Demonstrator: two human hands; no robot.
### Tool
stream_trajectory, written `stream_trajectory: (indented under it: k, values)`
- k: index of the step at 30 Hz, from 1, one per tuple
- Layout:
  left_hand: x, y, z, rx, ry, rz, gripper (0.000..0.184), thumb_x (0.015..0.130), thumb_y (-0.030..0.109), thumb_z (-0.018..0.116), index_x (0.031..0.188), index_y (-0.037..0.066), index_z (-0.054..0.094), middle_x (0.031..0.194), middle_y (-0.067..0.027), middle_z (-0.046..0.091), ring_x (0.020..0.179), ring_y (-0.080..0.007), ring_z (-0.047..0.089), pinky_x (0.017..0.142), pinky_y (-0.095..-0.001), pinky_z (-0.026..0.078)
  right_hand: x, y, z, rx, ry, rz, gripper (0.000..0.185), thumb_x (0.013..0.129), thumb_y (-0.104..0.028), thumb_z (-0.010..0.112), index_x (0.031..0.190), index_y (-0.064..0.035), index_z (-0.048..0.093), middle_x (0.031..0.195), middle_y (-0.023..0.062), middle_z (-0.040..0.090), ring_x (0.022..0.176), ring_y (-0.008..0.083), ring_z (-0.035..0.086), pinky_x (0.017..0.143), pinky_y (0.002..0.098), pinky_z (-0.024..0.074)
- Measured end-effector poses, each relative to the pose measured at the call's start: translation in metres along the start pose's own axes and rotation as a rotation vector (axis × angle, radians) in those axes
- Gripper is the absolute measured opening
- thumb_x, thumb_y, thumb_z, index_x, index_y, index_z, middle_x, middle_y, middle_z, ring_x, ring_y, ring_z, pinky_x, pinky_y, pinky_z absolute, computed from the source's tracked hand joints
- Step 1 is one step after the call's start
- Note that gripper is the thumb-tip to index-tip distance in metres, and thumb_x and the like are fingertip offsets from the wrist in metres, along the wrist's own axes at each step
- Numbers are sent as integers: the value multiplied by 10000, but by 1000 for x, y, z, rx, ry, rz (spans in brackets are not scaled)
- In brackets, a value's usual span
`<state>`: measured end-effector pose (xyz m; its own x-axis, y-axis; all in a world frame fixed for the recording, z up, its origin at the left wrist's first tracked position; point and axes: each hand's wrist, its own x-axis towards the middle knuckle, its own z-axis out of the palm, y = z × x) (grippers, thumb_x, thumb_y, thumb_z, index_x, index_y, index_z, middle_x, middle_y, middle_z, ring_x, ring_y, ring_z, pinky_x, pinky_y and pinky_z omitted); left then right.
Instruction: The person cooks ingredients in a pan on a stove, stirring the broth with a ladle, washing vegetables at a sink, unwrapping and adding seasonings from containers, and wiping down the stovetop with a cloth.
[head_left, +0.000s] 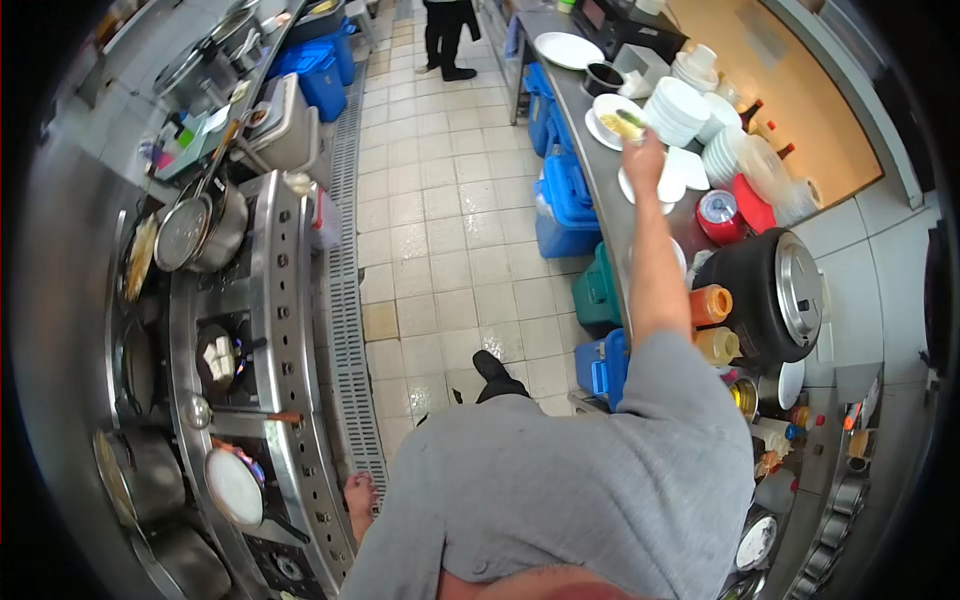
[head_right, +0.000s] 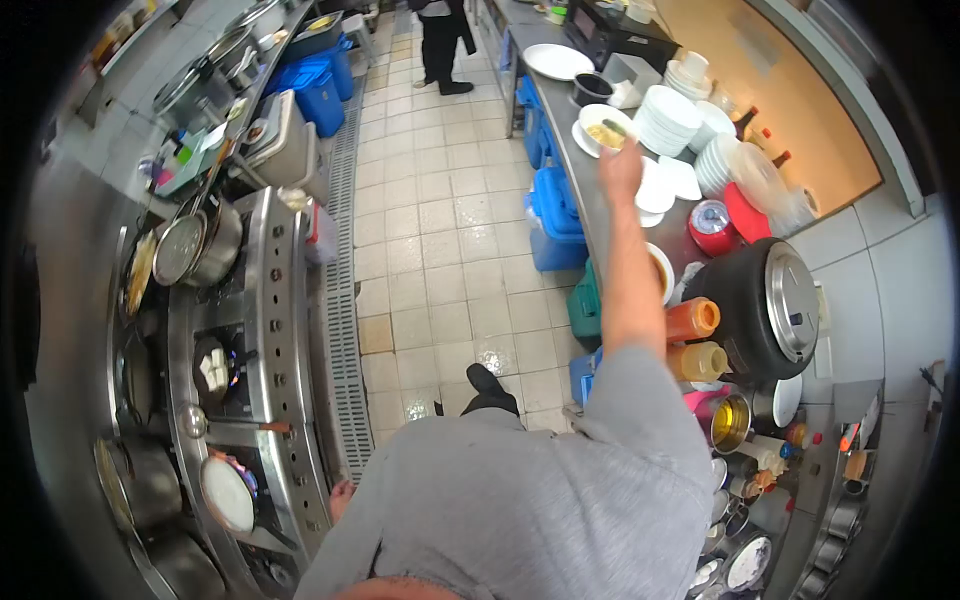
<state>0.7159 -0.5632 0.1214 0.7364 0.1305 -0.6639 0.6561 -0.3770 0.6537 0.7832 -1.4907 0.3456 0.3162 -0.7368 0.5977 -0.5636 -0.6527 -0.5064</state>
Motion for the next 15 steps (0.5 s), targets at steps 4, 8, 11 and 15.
stream_trajectory:
  k: [4,8,11,15]
  values:
    - [26,80,55,46,-100,80,207,994,180,600,1142,40,565,818,-51,606,694,-151,599,524,-301,472,-189,3,7,195,-320,50,258,868,-163,624,1083,-24,654,1017,234,688,934,401,672,828,477,539]
    - [65,110,89,266,-385,59,179,997,186,596,1137,79,561,796,-40,583,690,-153,585,514,-312,467,-336,7,-77,70,-763,145,343,809,-164,700,1137,-66,679,1037,228,698,943,375,679,822,463,542]
    - [108,113,116,422,-561,35,189,992,188,597,1144,83,557,808,-41,584,688,-156,584,513,-312,468,-358,-5,-161,-17,-774,345,498,815,-87,631,1312,-96,623,1026,241,706,945,370,683,820,470,542]
    - [151,115,186,565,-660,9,203,987,192,599,1155,89,552,825,-42,585,685,-160,582,512,-314,469,-354,-62,-370,127,-572,-204,663,774,14,524,1424,-114,527,1295,228,629,1167,375,619,974,460,506]
